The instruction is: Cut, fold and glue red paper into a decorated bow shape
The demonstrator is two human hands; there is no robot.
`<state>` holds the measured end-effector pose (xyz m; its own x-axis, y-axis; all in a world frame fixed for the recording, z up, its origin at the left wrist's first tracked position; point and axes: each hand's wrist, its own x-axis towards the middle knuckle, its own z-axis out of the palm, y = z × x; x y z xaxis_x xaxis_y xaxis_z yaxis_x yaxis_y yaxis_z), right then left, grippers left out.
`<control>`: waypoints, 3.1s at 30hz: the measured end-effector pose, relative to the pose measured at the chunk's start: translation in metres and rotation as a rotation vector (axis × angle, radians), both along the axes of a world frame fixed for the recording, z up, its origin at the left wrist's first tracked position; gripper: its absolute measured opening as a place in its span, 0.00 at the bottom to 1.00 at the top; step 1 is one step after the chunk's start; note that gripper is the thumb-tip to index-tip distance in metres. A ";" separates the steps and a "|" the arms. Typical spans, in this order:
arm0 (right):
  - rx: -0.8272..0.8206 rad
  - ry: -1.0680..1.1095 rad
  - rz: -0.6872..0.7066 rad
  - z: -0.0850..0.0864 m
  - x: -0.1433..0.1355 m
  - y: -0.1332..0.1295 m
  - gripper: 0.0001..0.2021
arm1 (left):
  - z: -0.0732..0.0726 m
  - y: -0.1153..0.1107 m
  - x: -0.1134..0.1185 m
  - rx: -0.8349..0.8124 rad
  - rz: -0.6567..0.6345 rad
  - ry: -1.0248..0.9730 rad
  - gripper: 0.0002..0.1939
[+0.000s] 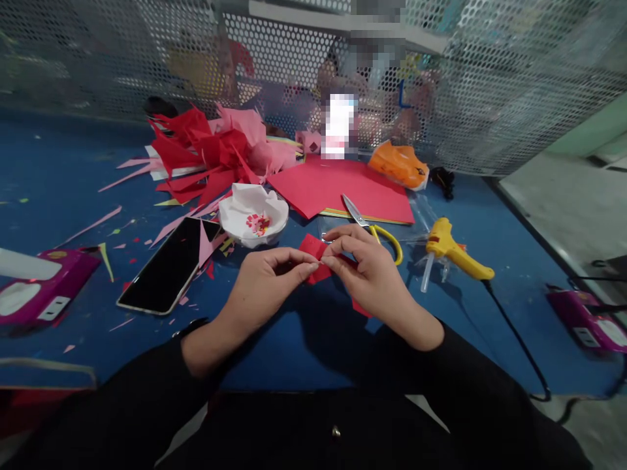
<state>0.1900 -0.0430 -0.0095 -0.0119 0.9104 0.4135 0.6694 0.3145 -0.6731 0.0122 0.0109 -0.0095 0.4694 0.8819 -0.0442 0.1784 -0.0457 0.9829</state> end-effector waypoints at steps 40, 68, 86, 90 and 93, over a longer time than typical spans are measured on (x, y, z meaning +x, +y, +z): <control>0.120 0.130 -0.212 0.008 -0.004 -0.004 0.11 | 0.001 0.000 0.001 0.021 0.026 0.022 0.07; -0.021 0.128 -0.048 0.008 -0.002 -0.001 0.05 | 0.004 -0.005 0.000 0.144 0.049 0.023 0.06; -0.300 0.479 -0.072 0.006 -0.001 0.002 0.04 | 0.003 -0.002 0.000 0.110 0.069 0.032 0.10; -0.292 0.441 -0.057 0.007 -0.002 0.002 0.03 | -0.002 -0.001 0.001 -0.014 0.101 -0.066 0.14; -0.291 0.420 -0.044 0.008 -0.002 0.002 0.03 | -0.001 0.000 0.001 -0.007 0.082 -0.067 0.13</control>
<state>0.1877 -0.0408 -0.0015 0.1415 0.9844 0.1042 0.3305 0.0522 -0.9424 0.0133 0.0104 -0.0108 0.3975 0.9174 -0.0217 0.1154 -0.0265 0.9930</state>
